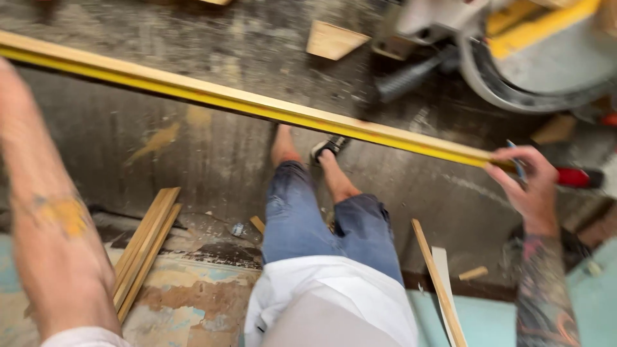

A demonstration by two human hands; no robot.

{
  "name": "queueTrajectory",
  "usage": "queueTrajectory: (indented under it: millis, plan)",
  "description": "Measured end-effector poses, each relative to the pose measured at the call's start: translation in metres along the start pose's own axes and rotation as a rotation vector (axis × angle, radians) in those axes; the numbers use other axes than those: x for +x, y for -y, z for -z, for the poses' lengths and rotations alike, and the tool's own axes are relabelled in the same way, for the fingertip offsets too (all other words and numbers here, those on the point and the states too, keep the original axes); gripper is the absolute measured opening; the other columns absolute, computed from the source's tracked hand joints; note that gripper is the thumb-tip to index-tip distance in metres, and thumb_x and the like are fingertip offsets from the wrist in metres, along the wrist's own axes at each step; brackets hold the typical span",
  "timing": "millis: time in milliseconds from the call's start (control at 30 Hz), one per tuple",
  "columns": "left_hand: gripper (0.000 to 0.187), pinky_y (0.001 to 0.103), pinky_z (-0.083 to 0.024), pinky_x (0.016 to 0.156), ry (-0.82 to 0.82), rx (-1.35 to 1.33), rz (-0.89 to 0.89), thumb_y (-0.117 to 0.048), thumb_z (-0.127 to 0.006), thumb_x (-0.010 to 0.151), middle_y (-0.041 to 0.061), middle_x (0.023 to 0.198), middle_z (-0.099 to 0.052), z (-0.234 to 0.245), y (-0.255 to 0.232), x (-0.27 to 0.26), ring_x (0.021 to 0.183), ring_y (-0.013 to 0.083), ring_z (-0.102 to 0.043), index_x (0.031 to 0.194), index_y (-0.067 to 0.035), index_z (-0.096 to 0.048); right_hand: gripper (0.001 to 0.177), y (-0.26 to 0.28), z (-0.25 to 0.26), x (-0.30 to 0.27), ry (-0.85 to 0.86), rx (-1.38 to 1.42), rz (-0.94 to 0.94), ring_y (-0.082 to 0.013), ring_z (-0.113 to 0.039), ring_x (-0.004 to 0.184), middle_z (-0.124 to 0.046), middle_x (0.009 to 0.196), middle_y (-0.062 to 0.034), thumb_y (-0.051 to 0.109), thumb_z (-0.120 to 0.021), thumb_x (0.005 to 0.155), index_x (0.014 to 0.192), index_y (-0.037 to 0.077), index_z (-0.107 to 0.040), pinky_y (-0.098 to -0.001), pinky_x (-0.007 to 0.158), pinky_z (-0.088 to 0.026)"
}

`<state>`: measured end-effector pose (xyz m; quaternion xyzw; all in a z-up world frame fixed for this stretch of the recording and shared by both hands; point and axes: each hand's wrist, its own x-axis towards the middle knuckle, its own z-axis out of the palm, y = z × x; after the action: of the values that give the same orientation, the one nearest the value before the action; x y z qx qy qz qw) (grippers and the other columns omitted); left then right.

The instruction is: Measuring, marking, and cutting a wooden plank using a miter saw

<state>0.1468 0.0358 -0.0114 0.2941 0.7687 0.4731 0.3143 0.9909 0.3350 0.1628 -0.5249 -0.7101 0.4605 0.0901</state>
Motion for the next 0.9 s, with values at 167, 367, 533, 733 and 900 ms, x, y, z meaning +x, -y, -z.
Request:
queueTrajectory:
  millis: [167, 367, 533, 733, 900]
  plan:
    - [0.053, 0.032, -0.042, 0.111, 0.270, 0.309, 0.067, -0.005, -0.025, 0.112, 0.014, 0.151, -0.040, -0.232, -0.173, -0.105, 0.115, 0.0202, -0.045, 0.163, -0.011, -0.011, 0.022, 0.018, 0.002, 0.005, 0.025, 0.015, 0.029, -0.0227, -0.068, 0.108, -0.069, 0.113, -0.0120, -0.002, -0.079, 0.095, 0.110, 0.003, -0.064, -0.0354, 0.101, -0.057]
    - [0.019, 0.034, -0.046, 0.083, 0.601, 0.453, -0.928, -0.030, -0.064, 0.095, -0.003, 0.109, -0.061, -0.469, -0.275, -0.189, 0.103, 0.0176, -0.060, 0.111, -0.020, -0.066, 0.022, -0.014, 0.000, 0.004, -0.051, 0.190, 0.094, -0.0270, -0.071, 0.104, -0.071, 0.104, -0.0195, -0.008, -0.082, 0.090, 0.108, -0.005, -0.070, -0.0393, 0.087, -0.058]
    - [0.010, 0.032, -0.049, 0.079, 0.669, 0.453, -0.649, -0.033, -0.071, 0.095, -0.008, 0.095, -0.057, -0.517, -0.263, -0.204, 0.091, 0.0148, -0.059, 0.098, -0.025, -0.066, 0.019, -0.014, 0.001, 0.007, -0.027, 0.271, 0.153, -0.0277, -0.071, 0.102, -0.071, 0.101, -0.0174, -0.004, -0.080, 0.092, 0.109, 0.000, -0.071, -0.0409, 0.087, -0.058]
    - [0.009, 0.032, -0.052, 0.079, 0.757, 0.385, -0.560, -0.031, -0.074, 0.092, -0.007, 0.089, -0.058, -0.560, -0.277, -0.211, 0.088, 0.0157, -0.062, 0.091, -0.025, -0.068, 0.021, 0.009, 0.009, 0.005, -0.006, 0.244, 0.099, -0.0306, -0.070, 0.104, -0.068, 0.101, -0.0167, -0.003, -0.078, 0.093, 0.109, 0.003, -0.067, -0.0462, 0.088, -0.059]
    - [0.004, 0.035, -0.054, 0.081, 0.783, 0.335, -0.524, -0.018, -0.074, 0.093, -0.001, 0.088, -0.064, -0.552, -0.302, -0.210, 0.088, 0.0186, -0.067, 0.091, -0.018, -0.071, 0.022, 0.000, 0.008, 0.004, -0.013, 0.200, 0.097, -0.0285, -0.069, 0.103, -0.066, 0.100, -0.0151, 0.001, -0.081, 0.091, 0.108, 0.006, -0.067, -0.0445, 0.088, -0.059]
